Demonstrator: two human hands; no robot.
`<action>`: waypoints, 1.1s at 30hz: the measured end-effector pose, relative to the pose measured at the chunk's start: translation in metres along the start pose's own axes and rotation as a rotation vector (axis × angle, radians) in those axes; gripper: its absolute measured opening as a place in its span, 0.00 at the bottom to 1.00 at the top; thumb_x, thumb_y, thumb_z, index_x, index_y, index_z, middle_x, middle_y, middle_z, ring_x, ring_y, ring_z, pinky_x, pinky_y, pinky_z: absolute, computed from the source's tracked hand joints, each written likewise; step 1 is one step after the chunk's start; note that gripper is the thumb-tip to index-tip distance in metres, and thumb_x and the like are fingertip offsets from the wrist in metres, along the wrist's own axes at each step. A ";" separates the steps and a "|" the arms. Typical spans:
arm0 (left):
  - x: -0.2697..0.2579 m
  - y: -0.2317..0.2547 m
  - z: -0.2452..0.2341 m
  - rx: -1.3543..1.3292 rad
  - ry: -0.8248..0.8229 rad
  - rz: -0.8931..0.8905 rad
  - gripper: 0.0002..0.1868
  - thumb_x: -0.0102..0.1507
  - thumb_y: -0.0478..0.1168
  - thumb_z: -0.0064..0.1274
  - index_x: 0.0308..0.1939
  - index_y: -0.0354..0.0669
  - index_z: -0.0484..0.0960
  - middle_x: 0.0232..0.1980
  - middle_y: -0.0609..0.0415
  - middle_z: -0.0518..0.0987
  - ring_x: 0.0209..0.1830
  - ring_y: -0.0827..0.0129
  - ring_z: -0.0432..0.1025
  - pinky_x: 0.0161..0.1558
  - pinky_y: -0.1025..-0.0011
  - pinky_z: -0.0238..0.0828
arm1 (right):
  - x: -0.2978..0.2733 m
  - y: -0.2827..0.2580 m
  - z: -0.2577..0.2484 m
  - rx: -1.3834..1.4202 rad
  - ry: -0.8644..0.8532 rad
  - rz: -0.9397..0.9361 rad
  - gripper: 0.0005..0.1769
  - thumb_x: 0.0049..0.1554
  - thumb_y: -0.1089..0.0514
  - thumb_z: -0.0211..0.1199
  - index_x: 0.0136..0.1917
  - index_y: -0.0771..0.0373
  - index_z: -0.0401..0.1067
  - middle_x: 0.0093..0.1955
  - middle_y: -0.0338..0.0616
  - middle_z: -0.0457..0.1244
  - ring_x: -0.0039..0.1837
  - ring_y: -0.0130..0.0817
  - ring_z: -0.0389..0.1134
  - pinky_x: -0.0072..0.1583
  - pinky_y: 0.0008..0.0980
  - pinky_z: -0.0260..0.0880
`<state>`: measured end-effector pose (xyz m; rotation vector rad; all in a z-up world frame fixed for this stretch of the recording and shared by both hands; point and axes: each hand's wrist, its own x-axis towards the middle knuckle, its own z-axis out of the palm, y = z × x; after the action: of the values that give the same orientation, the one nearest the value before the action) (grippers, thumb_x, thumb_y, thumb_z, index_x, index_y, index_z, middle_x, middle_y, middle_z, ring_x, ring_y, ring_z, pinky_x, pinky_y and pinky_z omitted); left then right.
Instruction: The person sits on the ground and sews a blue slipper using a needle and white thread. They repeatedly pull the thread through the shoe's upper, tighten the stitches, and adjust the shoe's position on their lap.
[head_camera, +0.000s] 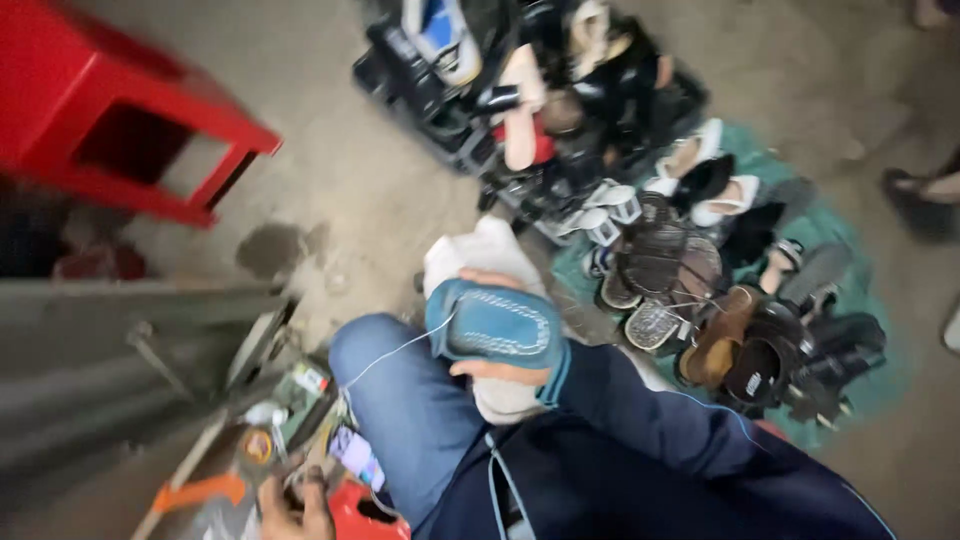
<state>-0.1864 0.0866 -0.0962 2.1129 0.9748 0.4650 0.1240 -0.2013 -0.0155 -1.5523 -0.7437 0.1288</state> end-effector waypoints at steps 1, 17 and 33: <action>0.013 0.050 0.018 0.002 0.026 -0.052 0.16 0.61 0.33 0.47 0.50 0.47 0.85 0.46 0.50 0.84 0.43 0.66 0.76 0.46 0.72 0.71 | -0.002 -0.003 -0.004 -0.090 0.043 0.049 0.54 0.41 0.46 0.83 0.73 0.65 0.62 0.75 0.53 0.59 0.78 0.45 0.61 0.80 0.42 0.57; 0.002 0.249 0.069 -0.154 -0.482 0.356 0.18 0.70 0.37 0.47 0.64 0.41 0.79 0.47 0.50 0.78 0.35 0.65 0.75 0.47 0.71 0.71 | -0.028 0.043 0.013 -0.013 -0.007 -0.146 0.59 0.43 0.49 0.85 0.74 0.64 0.49 0.80 0.61 0.51 0.85 0.56 0.50 0.85 0.49 0.48; -0.011 0.259 0.107 0.495 -0.189 0.479 0.21 0.66 0.49 0.49 0.62 0.53 0.81 0.34 0.56 0.78 0.19 0.54 0.74 0.15 0.57 0.63 | -0.030 0.058 0.005 0.101 -0.039 -0.200 0.50 0.51 0.50 0.79 0.76 0.61 0.53 0.81 0.55 0.50 0.86 0.54 0.48 0.87 0.56 0.46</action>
<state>-0.0032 -0.0842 0.0303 2.7968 0.4972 0.2583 0.1193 -0.2089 -0.0805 -1.3745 -0.9056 0.0475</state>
